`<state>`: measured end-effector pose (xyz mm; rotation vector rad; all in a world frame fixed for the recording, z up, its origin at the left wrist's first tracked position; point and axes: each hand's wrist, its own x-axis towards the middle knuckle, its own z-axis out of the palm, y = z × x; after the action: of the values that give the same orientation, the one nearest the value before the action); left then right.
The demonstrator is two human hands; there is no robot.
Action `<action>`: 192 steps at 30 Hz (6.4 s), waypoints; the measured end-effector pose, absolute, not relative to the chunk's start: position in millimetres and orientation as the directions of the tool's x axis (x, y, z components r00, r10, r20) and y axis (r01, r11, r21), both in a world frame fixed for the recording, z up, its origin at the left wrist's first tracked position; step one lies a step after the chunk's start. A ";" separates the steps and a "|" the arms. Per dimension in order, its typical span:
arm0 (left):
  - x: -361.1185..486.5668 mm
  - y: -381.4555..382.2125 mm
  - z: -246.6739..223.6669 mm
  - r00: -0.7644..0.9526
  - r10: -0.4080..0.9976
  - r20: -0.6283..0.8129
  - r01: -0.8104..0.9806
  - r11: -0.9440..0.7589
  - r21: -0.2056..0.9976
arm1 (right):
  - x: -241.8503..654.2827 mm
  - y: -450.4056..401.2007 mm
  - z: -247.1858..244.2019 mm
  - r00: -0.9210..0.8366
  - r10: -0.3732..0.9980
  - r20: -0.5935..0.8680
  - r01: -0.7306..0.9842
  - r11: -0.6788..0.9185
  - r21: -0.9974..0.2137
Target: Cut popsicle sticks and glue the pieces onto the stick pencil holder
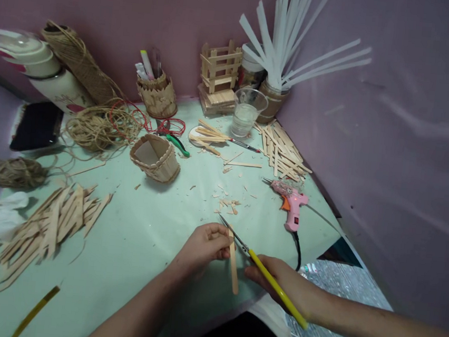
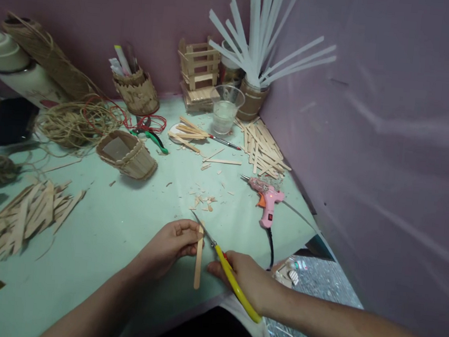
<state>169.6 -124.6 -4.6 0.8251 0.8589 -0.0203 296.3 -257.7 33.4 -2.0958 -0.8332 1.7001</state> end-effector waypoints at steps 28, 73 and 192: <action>169.4 -127.7 -8.3 0.714 0.251 -0.653 0.369 0.658 0.656 | 290.8 -264.6 33.4 0.162 0.636 -0.755 0.229 -0.768 -0.598; 317.4 -2.5 -16.7 0.886 0.459 0.065 0.395 -0.821 0.413 | 333.0 -158.9 43.5 0.873 0.228 0.430 0.078 0.807 -0.586; 189.2 -100.2 17.5 0.684 0.510 -0.522 0.238 0.520 0.820 | 300.8 -249.7 42.2 0.053 0.826 -0.561 0.188 -0.560 -0.807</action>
<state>189.2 -100.2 17.5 1.0411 0.8378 0.1885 300.8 -249.7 42.2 -1.7996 -1.0153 1.5438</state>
